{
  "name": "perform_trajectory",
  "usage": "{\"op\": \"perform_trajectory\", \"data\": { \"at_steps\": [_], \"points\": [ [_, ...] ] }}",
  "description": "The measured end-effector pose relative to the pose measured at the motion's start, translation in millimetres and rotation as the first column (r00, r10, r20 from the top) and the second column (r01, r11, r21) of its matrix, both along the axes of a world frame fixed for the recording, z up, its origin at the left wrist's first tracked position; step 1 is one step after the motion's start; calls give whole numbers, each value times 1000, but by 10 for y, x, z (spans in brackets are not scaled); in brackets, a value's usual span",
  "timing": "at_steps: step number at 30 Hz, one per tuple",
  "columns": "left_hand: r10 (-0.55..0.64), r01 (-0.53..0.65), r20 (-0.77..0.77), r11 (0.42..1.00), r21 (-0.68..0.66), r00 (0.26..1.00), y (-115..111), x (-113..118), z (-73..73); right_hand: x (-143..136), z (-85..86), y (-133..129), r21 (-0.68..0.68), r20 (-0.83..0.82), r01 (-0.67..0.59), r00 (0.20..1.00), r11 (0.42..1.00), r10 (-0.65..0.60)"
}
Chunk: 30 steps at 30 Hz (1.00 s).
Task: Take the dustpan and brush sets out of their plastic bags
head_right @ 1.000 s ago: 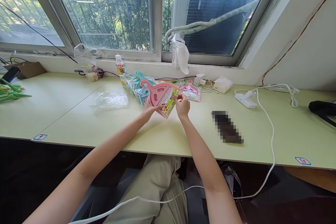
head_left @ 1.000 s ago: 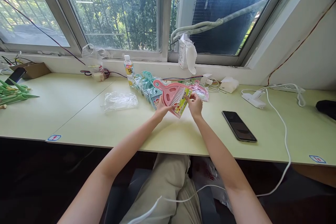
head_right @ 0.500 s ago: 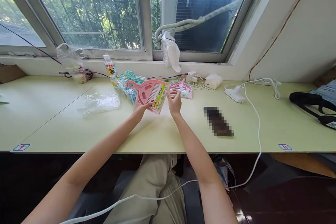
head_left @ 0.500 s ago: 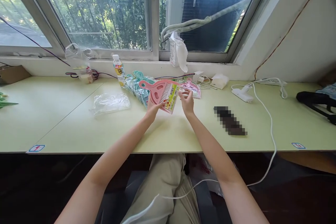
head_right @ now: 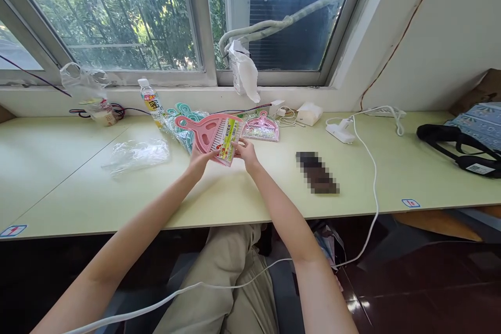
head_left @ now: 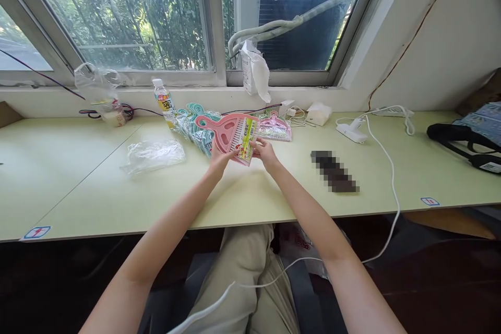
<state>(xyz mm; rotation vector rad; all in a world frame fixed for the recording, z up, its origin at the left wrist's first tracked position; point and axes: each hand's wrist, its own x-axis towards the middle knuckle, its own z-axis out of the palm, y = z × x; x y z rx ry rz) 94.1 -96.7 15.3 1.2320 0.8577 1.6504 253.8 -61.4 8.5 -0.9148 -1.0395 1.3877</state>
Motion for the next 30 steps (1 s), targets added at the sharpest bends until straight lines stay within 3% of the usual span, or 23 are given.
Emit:
{"op": "perform_trajectory", "data": {
  "at_steps": [7, 14, 25, 27, 30],
  "points": [
    [7, -7, -29, 1000, 0, 1000, -17, -19, 8, 26, -14, -17, 47, -44, -94, 994, 994, 97],
    [-19, 20, 13, 999, -25, 1000, 32, -41, -70, 23, 12, -34, 37, -43, -87, 995, 996, 88],
    [-193, 181, -86, 975, -130, 977, -6, -228, 86, 10, -3, -32, 81, -85, -16, 996, 997, 22],
    [-137, 125, -117, 986, -109, 984, 9, -291, 111, 26, 20, -39, 79, -102, -2, 995, 997, 10],
    [149, -148, -211, 989, 18, 966, -24, -485, 144, 43, 51, -50, 79, -133, 5, 991, 997, 5]
  ]
}}
